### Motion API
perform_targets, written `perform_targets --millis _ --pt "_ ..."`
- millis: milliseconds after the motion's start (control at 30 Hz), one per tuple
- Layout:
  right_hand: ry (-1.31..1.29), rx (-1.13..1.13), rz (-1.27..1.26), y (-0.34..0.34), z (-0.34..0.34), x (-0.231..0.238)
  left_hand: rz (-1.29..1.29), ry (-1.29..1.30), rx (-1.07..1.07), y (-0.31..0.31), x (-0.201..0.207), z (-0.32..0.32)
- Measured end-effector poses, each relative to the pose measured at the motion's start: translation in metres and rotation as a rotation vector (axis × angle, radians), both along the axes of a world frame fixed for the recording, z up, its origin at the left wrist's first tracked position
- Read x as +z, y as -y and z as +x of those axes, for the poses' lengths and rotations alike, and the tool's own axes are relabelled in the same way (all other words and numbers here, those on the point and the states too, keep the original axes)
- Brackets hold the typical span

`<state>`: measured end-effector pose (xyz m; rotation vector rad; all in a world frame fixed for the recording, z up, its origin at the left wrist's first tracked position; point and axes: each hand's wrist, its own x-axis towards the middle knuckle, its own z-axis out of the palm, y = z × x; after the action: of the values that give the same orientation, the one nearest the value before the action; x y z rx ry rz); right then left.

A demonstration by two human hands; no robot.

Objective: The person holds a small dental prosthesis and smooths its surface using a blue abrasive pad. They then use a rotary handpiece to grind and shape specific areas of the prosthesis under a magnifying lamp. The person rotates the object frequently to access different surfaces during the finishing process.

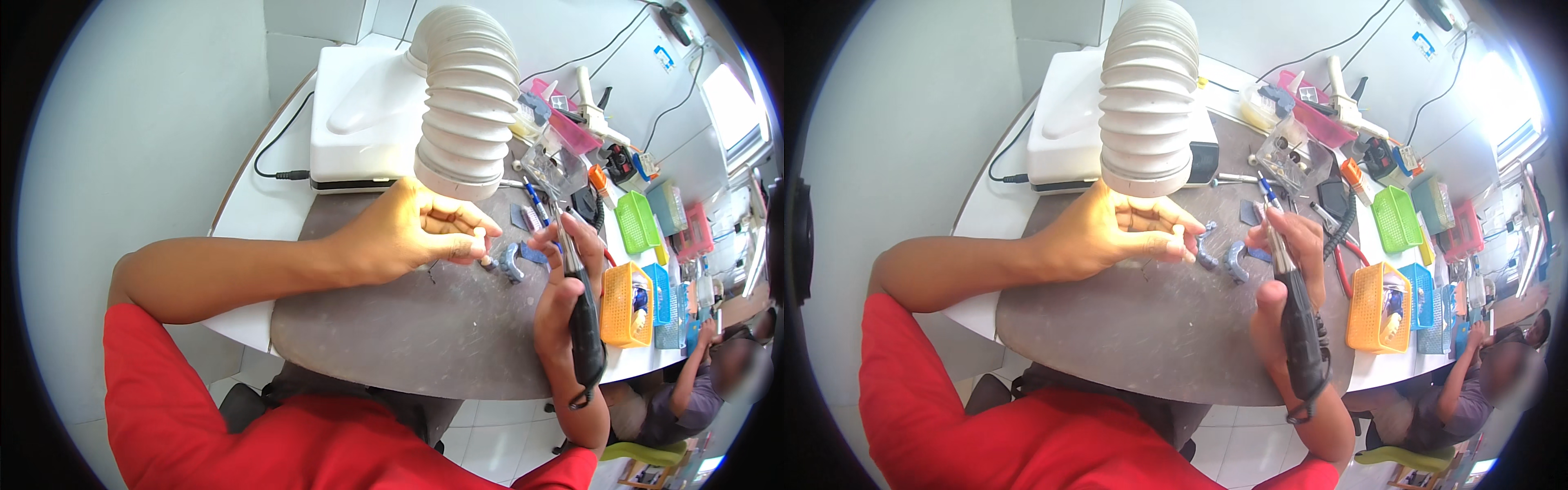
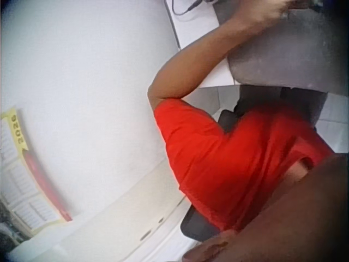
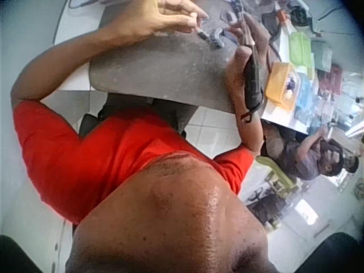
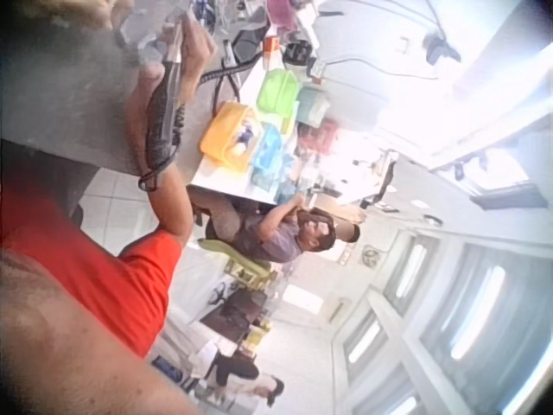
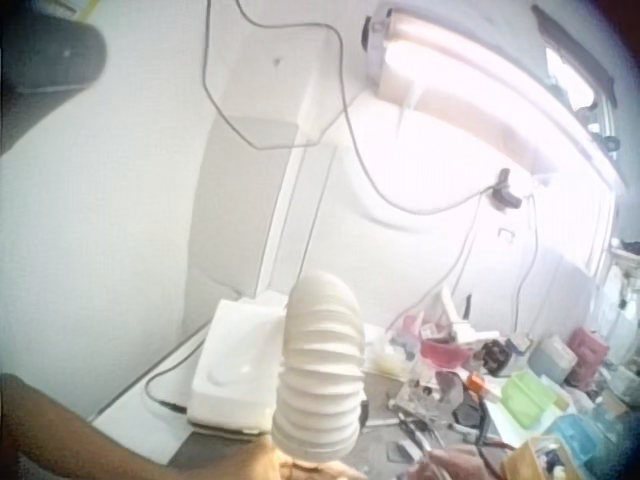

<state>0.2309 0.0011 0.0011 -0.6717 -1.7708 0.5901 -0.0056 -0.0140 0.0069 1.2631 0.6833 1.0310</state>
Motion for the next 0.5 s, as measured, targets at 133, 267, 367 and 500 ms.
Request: perform_targets --millis 133,267,367,500 --pt "0.254 -0.008 0.112 0.002 -0.001 0.024 -0.237 0.226 -0.089 0.002 -0.002 0.002" --pt "0.327 0.037 0.256 -0.006 -0.005 0.013 -0.336 0.263 -0.144 0.004 -0.004 0.003" --pt "0.166 0.08 0.142 -0.008 -0.008 0.0 -0.364 0.267 -0.17 0.005 -0.005 0.003" --pt "0.197 0.175 0.211 -0.013 -0.008 0.0 -0.43 0.288 -0.173 0.004 -0.009 0.004"
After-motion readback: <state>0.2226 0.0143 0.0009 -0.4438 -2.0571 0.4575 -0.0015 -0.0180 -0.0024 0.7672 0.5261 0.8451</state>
